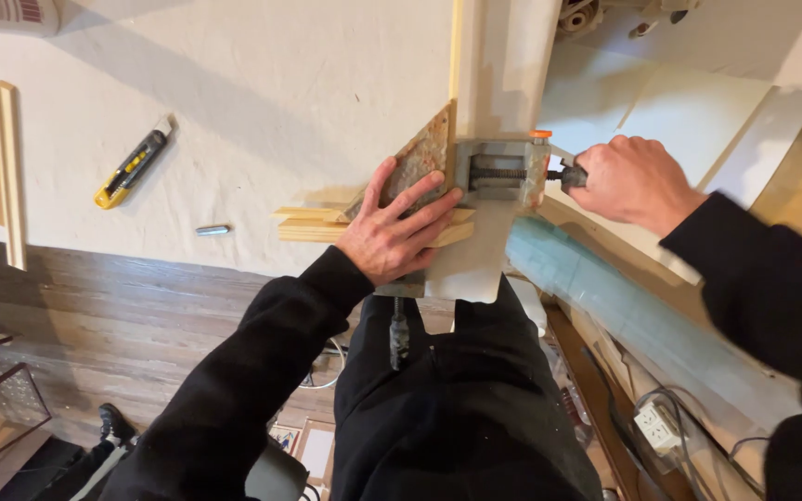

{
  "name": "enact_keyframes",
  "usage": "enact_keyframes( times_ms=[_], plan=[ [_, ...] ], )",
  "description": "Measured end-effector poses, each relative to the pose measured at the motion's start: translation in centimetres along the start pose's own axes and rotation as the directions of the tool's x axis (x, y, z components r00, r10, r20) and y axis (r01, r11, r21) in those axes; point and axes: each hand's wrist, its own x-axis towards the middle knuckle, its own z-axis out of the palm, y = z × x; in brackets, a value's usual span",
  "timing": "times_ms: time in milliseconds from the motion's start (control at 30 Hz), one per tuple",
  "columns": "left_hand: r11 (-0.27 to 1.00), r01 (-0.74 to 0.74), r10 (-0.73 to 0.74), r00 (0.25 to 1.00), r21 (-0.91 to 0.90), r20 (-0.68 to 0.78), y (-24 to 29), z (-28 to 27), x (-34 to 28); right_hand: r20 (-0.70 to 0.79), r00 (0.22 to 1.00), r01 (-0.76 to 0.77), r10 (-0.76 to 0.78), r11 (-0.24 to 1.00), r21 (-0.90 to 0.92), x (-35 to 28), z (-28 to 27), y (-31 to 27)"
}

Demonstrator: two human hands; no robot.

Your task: Assembling wooden picture frames by gluing, clamping, and hammering corners.

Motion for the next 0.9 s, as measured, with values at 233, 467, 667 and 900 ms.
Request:
enact_keyframes(
  times_ms=[233,467,667,900],
  plan=[
    [0.999,-0.004,0.004,1.0,-0.036,-0.01,0.4,-0.8,0.1,0.44,0.891,-0.187,0.115,0.975,0.124,0.4,-4.9,-2.3],
    [0.991,-0.105,0.113,0.99,-0.084,0.088,-3.6,-3.5,0.8,-0.376,0.658,-0.145,0.653,0.599,0.787,-11.7,-4.5,-15.6],
    [0.962,-0.072,0.087,0.995,-0.263,0.045,-6.2,-3.3,-0.3,0.232,0.941,-0.181,0.247,-0.212,0.96,-14.4,11.6,-30.3],
    [0.955,-0.087,0.109,0.992,-0.284,0.065,-6.8,-2.1,-0.6,0.348,0.873,0.078,0.341,-0.803,0.591,-15.1,18.5,-38.9]
  ],
)
